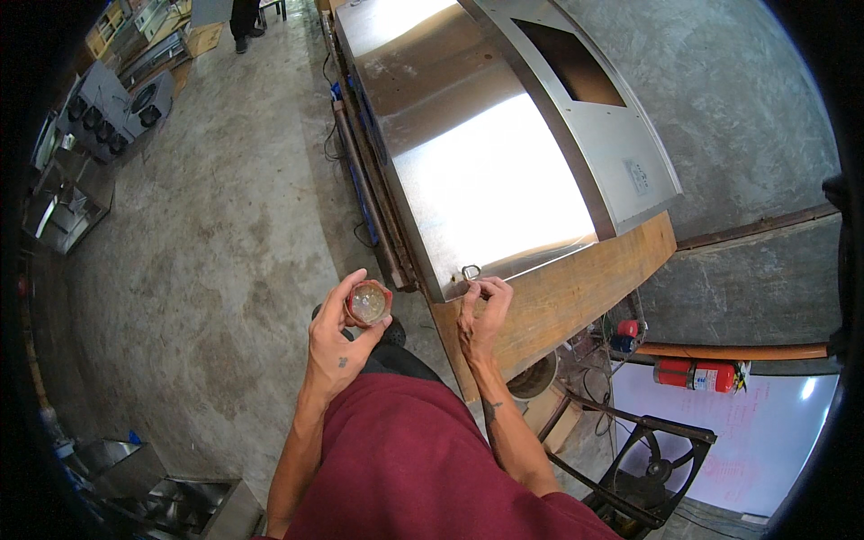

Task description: The person applies a viscous substance from a small container onto the seams of a stainless steel appliance using a small stick. They move along the edges and corners, spreading the material into the joints while holding the container in the other hand.

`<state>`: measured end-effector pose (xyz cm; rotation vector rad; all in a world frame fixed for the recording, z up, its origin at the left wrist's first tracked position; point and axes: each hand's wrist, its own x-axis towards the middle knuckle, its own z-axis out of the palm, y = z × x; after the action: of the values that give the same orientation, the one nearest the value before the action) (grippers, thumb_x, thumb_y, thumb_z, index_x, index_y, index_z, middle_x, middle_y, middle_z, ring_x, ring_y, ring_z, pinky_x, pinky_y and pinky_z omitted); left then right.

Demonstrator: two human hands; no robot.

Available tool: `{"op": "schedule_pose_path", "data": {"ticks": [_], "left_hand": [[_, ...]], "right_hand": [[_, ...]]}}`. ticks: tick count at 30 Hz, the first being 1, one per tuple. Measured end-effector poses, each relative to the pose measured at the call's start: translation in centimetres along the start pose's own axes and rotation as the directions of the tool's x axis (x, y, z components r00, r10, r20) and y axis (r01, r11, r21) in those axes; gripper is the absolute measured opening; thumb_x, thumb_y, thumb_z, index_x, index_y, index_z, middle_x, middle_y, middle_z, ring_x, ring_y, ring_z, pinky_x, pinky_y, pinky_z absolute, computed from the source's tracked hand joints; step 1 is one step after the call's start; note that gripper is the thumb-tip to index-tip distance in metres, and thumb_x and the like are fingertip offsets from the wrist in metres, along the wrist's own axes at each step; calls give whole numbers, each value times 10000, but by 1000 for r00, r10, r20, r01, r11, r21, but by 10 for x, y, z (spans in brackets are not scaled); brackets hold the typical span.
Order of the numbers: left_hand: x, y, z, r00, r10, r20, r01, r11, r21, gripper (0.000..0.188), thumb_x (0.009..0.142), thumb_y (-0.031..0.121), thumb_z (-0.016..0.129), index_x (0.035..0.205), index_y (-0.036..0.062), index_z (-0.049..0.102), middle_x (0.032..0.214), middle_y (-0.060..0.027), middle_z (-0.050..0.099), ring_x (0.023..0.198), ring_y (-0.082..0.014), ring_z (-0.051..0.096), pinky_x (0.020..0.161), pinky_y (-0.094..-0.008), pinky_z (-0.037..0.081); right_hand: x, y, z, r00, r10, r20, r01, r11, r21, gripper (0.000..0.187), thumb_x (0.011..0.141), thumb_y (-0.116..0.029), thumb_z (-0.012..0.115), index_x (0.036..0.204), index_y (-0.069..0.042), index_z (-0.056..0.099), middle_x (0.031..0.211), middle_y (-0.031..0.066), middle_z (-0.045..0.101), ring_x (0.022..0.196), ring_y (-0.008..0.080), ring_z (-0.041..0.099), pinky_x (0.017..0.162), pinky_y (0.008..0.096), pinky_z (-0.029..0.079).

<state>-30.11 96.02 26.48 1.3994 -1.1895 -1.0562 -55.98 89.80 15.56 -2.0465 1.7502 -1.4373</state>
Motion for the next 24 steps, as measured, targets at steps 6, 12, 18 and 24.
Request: {"op": "schedule_pose_path", "data": {"ticks": [6,12,18,24], "left_hand": [[1,3,0,1000,-7,4,7,1000,6,731,985,24,878,1638,27,549,1379,-127,757,1237,-195,746,1059,-358,619],[1,4,-1,1000,-6,6,6,1000,14,732,988,21,874,1641,28,544,1375,-126,759,1240,-194,747,1066,-359,616],[1,3,-1,1000,-12,3,12,1000,3,729,988,12,868,1641,32,544,1378,-126,762,1244,-198,749,1071,-361,616],[3,2,2,1000,-22,9,22,1000,8,729,985,1,866,1639,32,546,1384,-125,760,1253,-197,746,1081,-358,613]], "right_hand": [[16,-5,4,993,102,-55,-102,995,1,197,1169,-141,637,1246,40,620,1301,229,587,1123,338,632,934,453,566],[15,1,7,985,165,-58,-164,986,27,235,1196,-184,591,1260,42,602,1336,235,566,1137,345,634,966,459,581],[13,11,13,982,173,-81,-161,978,133,232,1191,-156,576,1295,45,526,1370,252,528,1140,343,673,905,452,619],[11,-1,2,947,317,-55,-249,830,499,252,1231,-188,479,1362,23,440,1435,197,488,1078,253,761,894,373,637]]}}
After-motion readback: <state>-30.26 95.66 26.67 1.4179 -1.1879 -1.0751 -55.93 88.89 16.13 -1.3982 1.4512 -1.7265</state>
